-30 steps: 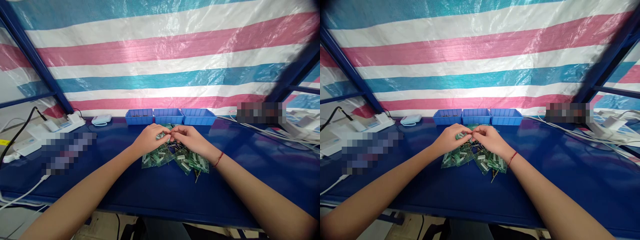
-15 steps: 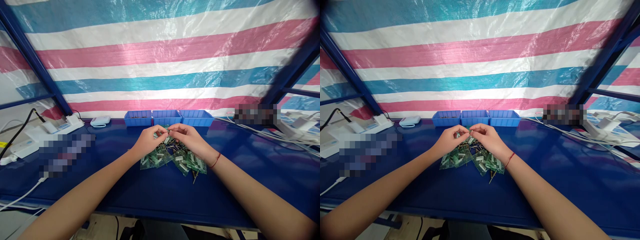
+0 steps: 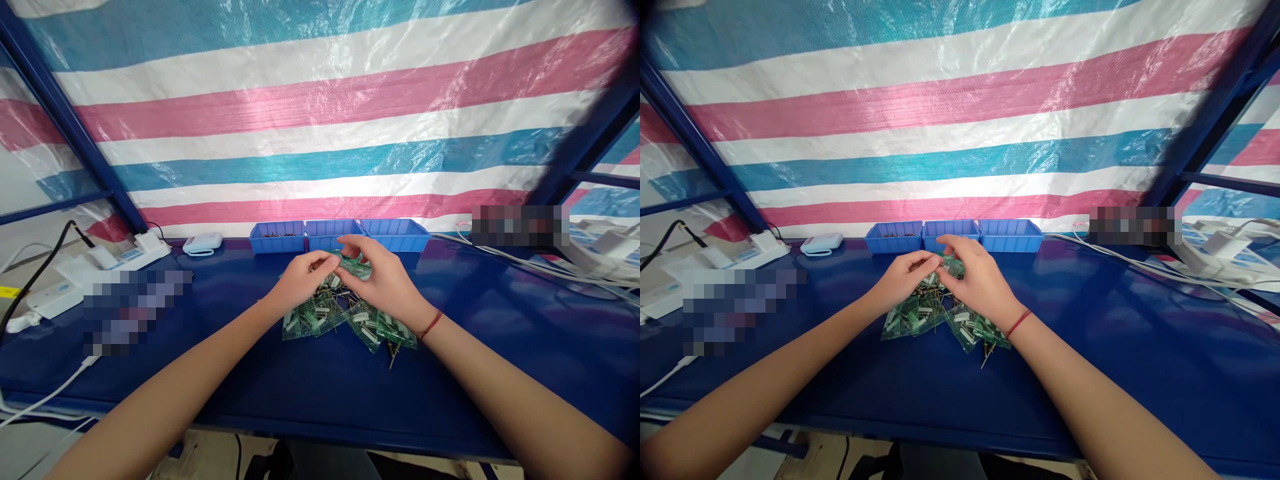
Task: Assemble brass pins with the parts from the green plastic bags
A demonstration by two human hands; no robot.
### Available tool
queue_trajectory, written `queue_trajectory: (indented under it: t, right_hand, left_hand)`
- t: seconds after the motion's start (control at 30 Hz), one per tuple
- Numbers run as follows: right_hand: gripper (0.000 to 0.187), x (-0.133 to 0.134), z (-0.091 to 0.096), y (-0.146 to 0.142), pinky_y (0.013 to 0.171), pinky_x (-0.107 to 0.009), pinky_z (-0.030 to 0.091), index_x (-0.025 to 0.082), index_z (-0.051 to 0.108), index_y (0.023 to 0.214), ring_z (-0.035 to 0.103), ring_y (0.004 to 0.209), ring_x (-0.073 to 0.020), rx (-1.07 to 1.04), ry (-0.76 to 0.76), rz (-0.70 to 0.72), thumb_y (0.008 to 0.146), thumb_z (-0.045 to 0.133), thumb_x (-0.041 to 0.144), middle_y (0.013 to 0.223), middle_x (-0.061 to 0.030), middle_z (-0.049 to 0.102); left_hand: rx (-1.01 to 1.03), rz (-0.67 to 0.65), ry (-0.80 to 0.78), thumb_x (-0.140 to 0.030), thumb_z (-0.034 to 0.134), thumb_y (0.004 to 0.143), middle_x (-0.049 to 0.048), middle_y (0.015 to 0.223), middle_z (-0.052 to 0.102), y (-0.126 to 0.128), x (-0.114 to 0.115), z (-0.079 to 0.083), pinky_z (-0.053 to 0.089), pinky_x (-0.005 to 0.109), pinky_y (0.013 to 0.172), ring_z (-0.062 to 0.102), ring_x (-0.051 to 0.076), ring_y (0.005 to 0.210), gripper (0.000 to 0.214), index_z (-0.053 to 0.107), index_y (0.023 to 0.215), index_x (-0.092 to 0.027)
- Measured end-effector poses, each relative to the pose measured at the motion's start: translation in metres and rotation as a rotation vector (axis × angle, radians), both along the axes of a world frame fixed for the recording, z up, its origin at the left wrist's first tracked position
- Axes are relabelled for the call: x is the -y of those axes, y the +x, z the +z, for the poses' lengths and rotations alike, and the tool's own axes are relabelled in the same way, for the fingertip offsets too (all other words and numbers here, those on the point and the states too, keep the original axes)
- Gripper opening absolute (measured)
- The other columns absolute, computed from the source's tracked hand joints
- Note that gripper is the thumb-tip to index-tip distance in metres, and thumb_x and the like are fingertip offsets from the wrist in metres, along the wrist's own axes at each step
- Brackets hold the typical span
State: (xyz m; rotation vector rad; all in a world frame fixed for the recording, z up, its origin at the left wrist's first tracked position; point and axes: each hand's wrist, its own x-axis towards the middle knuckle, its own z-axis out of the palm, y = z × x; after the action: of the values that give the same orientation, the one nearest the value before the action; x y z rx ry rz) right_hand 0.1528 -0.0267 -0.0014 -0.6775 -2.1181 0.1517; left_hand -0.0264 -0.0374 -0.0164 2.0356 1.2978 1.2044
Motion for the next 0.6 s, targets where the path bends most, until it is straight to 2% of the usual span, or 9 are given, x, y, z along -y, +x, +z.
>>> queue_trajectory:
  t: [0.17, 0.23, 0.3, 0.37, 0.43, 0.6]
  right_hand:
    - [0.025, -0.002, 0.008, 0.006, 0.07, -0.033, 0.047, 0.018, 0.057, 0.108, 0.059, 0.081, -0.0194, -0.077, -0.084, -0.061, 0.083, 0.055, 0.023, 0.089, -0.006, 0.063]
    - [0.016, -0.004, 0.011, 0.011, 0.07, -0.033, 0.046, 0.018, 0.061, 0.094, 0.059, 0.08, -0.0187, -0.016, -0.116, -0.04, 0.079, 0.054, 0.018, 0.085, -0.0049, 0.065]
    - [0.011, -0.006, 0.014, 0.016, 0.069, -0.032, 0.045, 0.019, 0.062, 0.077, 0.058, 0.075, -0.0173, 0.134, -0.189, 0.029, 0.076, 0.052, 0.014, 0.08, -0.0035, 0.065]
    - [0.015, -0.008, 0.017, 0.021, 0.067, -0.032, 0.044, 0.019, 0.061, 0.066, 0.057, 0.071, -0.0164, 0.309, -0.253, 0.096, 0.074, 0.05, 0.012, 0.074, -0.0027, 0.065]
    - [0.017, -0.009, 0.018, 0.023, 0.066, -0.032, 0.043, 0.018, 0.061, 0.062, 0.057, 0.069, -0.0165, 0.436, -0.272, 0.122, 0.073, 0.05, 0.011, 0.07, -0.0026, 0.065]
    - [0.015, -0.008, 0.011, 0.018, 0.069, -0.034, 0.044, 0.02, 0.067, 0.07, 0.058, 0.069, -0.0172, 0.512, -0.245, 0.17, 0.074, 0.054, 0.014, 0.073, -0.0024, 0.067]
  left_hand:
    - [-0.094, 0.287, 0.136, -0.038, 0.047, 0.092, 0.0083, 0.1, 0.07, -0.03, -0.042, 0.014, 0.049, 0.033, 0.08, 0.063, 0.022, 0.087, 0.034, 0.066, 0.109, -0.016]
    - [-0.164, 0.374, 0.183, -0.033, 0.053, 0.089, 0.0111, 0.106, 0.067, -0.043, -0.057, 0.019, 0.045, 0.038, 0.089, 0.06, 0.026, 0.097, 0.034, 0.063, 0.115, -0.015]
    - [-0.24, 0.415, 0.216, -0.03, 0.059, 0.085, 0.0137, 0.117, 0.061, -0.05, -0.062, 0.019, 0.038, 0.044, 0.099, 0.054, 0.031, 0.111, 0.041, 0.059, 0.123, -0.014]
    - [-0.312, 0.401, 0.226, -0.031, 0.06, 0.084, 0.0142, 0.122, 0.058, -0.052, -0.057, 0.016, 0.034, 0.047, 0.102, 0.049, 0.032, 0.117, 0.045, 0.057, 0.126, -0.016]
    - [-0.379, 0.335, 0.212, -0.034, 0.057, 0.086, 0.0114, 0.117, 0.06, -0.048, -0.045, 0.011, 0.037, 0.045, 0.1, 0.052, 0.03, 0.113, 0.037, 0.062, 0.119, -0.018]
    - [-0.469, 0.177, 0.18, -0.034, 0.049, 0.091, 0.0056, 0.104, 0.066, -0.034, -0.008, 0.002, 0.042, 0.038, 0.092, 0.057, 0.024, 0.1, 0.026, 0.069, 0.099, -0.021]
